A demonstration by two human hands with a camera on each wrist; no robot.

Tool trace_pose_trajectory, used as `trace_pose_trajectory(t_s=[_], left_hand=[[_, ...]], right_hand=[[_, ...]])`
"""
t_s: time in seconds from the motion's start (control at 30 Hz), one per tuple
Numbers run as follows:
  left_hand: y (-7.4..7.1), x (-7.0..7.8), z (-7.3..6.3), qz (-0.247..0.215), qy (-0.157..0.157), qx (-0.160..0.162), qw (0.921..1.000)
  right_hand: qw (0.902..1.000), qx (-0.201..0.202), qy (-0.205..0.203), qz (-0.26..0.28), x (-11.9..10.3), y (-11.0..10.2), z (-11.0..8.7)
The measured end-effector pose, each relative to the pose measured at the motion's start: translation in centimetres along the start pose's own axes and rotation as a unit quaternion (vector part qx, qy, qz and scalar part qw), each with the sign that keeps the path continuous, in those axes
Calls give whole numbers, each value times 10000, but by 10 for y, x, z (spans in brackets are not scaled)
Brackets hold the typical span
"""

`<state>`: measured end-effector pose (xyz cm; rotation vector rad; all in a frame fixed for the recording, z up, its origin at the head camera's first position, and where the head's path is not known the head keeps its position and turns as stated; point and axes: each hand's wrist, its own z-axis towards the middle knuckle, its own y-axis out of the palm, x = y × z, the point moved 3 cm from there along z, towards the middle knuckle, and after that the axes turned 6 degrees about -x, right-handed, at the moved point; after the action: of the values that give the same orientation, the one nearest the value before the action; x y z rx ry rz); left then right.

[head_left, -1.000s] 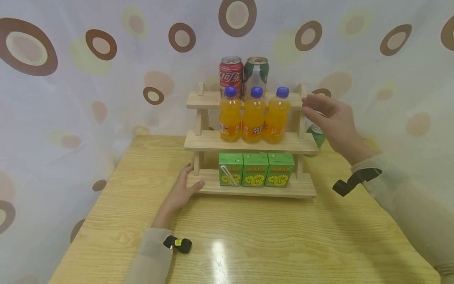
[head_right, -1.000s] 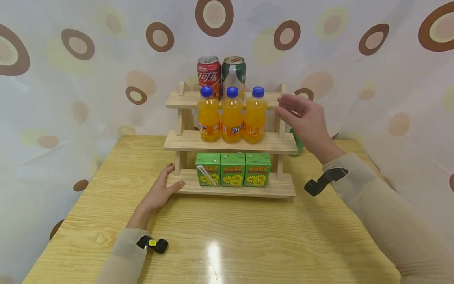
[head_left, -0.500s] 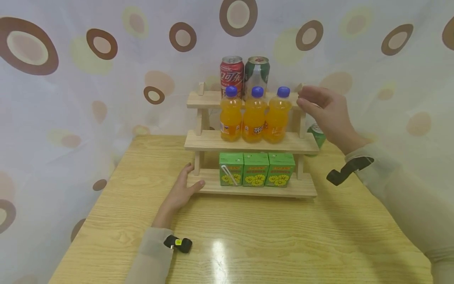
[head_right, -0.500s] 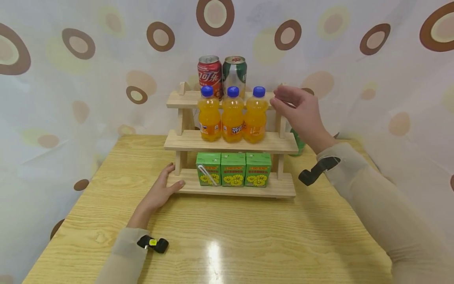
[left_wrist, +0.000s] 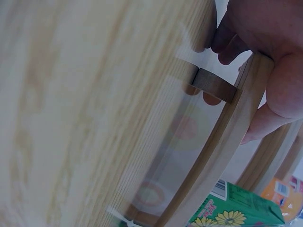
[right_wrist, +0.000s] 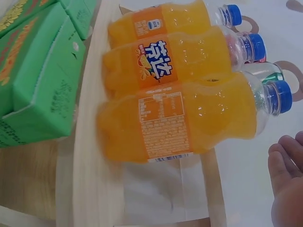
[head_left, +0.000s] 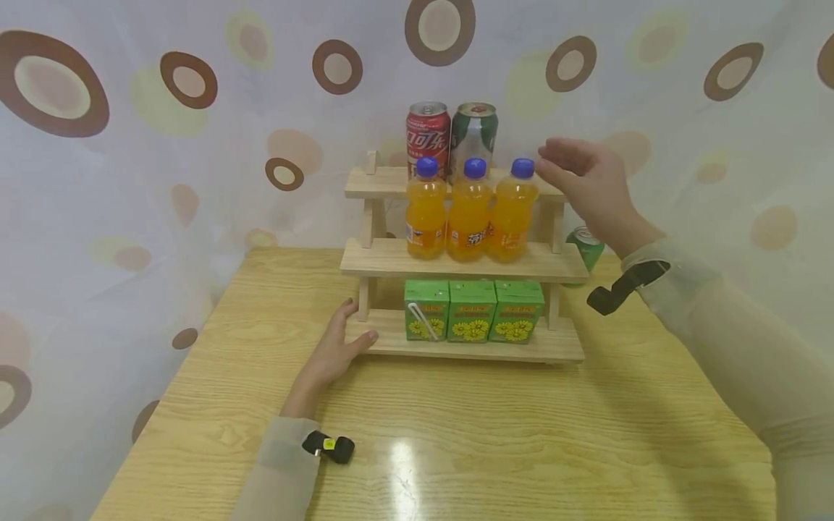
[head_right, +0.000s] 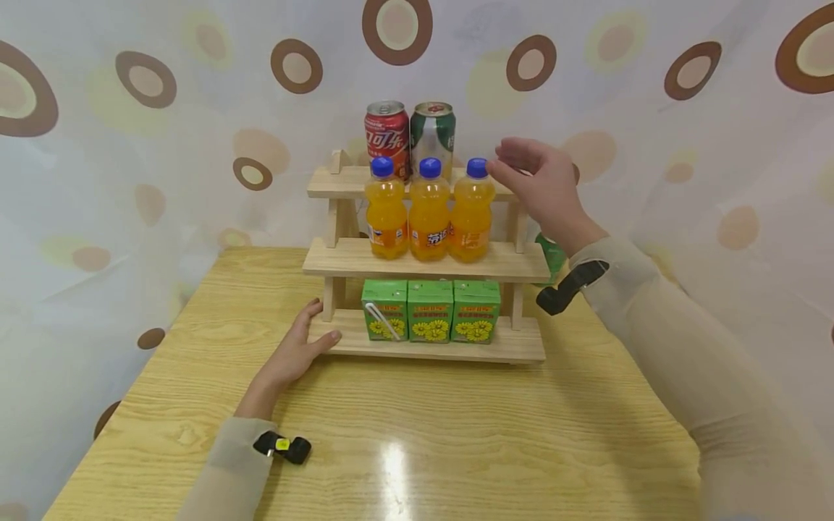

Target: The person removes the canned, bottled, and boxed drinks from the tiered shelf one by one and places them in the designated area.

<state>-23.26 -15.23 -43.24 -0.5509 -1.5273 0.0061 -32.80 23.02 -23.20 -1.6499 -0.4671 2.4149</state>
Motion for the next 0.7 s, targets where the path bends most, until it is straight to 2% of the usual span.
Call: trace_pose_trajectory(t_s=[0.27,0.43,0.7], left_hand=[[1,2,-1,-9,-102,26,9999],[0,-1,1,54,-97,21,9999],[0,-33,15,243,108,158,9995]], right_hand=[[9997,-97,210,58,-5,3,13],[9994,-132,319,47,-10,6,22],[9993,-169,338,-71,-20,8,36]])
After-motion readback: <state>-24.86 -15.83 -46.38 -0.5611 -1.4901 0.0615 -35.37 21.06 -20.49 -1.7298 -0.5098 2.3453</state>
